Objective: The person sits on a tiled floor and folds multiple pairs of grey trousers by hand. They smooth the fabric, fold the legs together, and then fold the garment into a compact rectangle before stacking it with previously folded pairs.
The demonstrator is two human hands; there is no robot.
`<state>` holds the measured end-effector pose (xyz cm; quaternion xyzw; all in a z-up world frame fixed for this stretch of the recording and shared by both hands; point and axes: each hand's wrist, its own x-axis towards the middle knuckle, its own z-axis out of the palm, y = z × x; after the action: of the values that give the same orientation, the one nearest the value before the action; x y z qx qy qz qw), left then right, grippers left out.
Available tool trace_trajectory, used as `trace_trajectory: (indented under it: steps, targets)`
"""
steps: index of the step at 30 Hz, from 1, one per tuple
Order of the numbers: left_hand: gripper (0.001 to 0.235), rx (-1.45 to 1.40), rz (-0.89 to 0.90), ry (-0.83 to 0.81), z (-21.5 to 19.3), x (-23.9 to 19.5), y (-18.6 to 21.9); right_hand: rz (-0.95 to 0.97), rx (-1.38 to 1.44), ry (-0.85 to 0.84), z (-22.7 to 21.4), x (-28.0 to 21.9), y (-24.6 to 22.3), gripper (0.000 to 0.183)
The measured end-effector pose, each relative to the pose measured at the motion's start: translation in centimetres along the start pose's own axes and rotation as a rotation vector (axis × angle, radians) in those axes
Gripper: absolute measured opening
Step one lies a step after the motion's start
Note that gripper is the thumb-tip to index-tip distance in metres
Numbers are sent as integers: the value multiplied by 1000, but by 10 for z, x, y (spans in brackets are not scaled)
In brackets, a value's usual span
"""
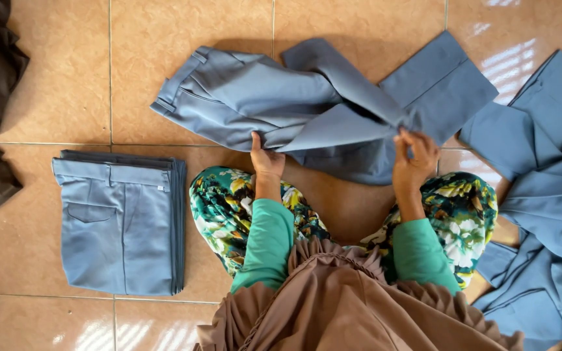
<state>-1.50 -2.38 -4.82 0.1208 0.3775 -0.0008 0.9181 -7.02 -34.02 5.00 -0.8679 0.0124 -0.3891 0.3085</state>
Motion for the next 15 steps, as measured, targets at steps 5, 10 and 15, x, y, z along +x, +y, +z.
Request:
trace_trajectory:
  steps: [5, 10, 15]
  targets:
    - [113, 416, 84, 416, 69, -82, 8, 601, -180, -796, -24, -33, 24, 15]
    - [125, 534, 168, 458, 47, -78, 5, 322, -143, -429, 14, 25, -17, 29]
    - [88, 839, 313, 292, 38, -68, 18, -77, -127, -1254, 33, 53, -99, 81]
